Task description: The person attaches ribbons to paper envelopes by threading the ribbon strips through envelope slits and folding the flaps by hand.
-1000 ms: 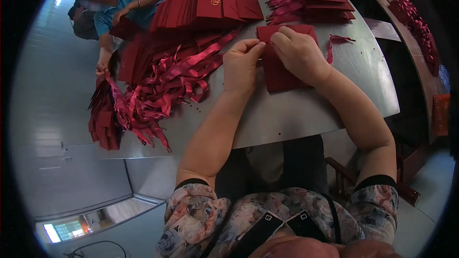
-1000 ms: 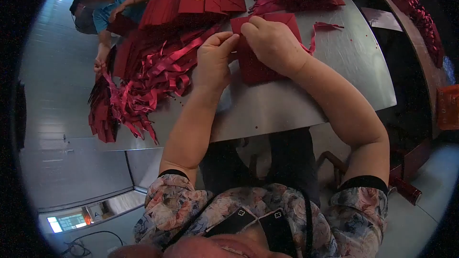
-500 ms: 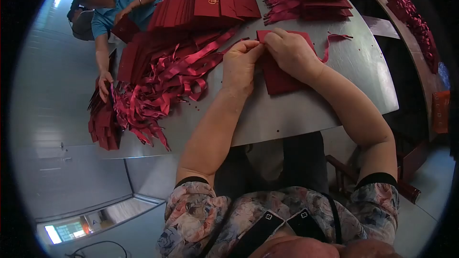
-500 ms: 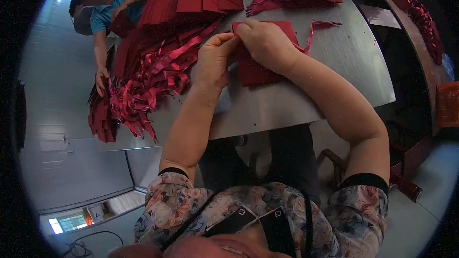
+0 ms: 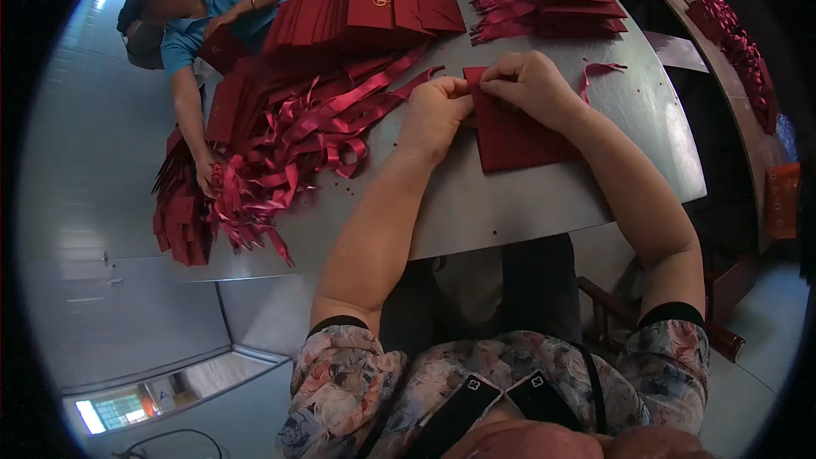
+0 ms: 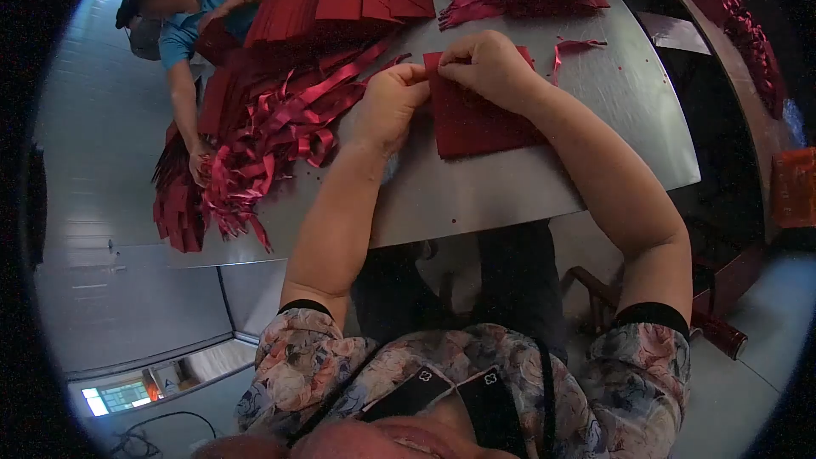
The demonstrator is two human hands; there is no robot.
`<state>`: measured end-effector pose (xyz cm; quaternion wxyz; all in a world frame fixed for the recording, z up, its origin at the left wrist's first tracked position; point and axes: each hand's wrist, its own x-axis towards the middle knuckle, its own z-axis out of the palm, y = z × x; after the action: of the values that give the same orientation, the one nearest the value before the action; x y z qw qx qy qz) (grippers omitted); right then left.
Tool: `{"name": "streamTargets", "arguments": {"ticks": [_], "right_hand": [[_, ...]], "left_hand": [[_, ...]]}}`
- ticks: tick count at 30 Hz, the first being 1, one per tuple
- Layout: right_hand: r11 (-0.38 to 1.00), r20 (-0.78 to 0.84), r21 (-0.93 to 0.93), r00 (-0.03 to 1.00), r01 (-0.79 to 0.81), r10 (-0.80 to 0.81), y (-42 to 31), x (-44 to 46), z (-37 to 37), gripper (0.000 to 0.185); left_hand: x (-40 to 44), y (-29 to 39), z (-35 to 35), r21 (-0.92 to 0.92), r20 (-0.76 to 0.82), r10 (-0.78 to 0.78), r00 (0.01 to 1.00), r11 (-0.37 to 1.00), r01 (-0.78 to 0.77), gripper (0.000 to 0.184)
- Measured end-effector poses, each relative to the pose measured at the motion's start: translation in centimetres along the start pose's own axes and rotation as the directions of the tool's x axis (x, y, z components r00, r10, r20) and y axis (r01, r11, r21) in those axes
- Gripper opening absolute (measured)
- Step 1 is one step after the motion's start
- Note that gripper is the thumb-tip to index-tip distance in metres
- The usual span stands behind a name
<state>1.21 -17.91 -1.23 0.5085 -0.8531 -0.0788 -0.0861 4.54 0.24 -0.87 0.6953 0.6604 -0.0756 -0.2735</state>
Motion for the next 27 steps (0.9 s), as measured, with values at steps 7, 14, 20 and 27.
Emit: {"name": "streamTargets", "arguments": {"ticks": [7,14,20,27], "right_hand": [[0.993,0.143,-0.089,0.988,0.079,-0.065,0.4,0.2,-0.2,0.033],[0.988,0.165,-0.137,0.985,0.071,-0.048,-0.1,-0.1,-0.5,0.037],[0.951,-0.304,-0.272,0.925,0.145,-0.228,-1.6,-0.1,-6.4,0.019],[0.695,-0.094,-0.718,0.995,-0.041,-0.039,3.5,-4.4,-9.9,0.024]], "left_hand": [[0.7,1.1,-2.4,0.524,0.162,0.127,0.979,0.829,-0.194,0.009],[0.6,2.2,-5.3,0.739,0.03,0.195,0.98,0.656,-0.153,0.011],[1.5,1.6,-5.9,0.906,-0.006,0.337,0.941,0.401,-0.138,0.013],[1.9,0.8,-5.7,0.908,-0.039,0.398,0.916,0.397,-0.133,0.014]]}}
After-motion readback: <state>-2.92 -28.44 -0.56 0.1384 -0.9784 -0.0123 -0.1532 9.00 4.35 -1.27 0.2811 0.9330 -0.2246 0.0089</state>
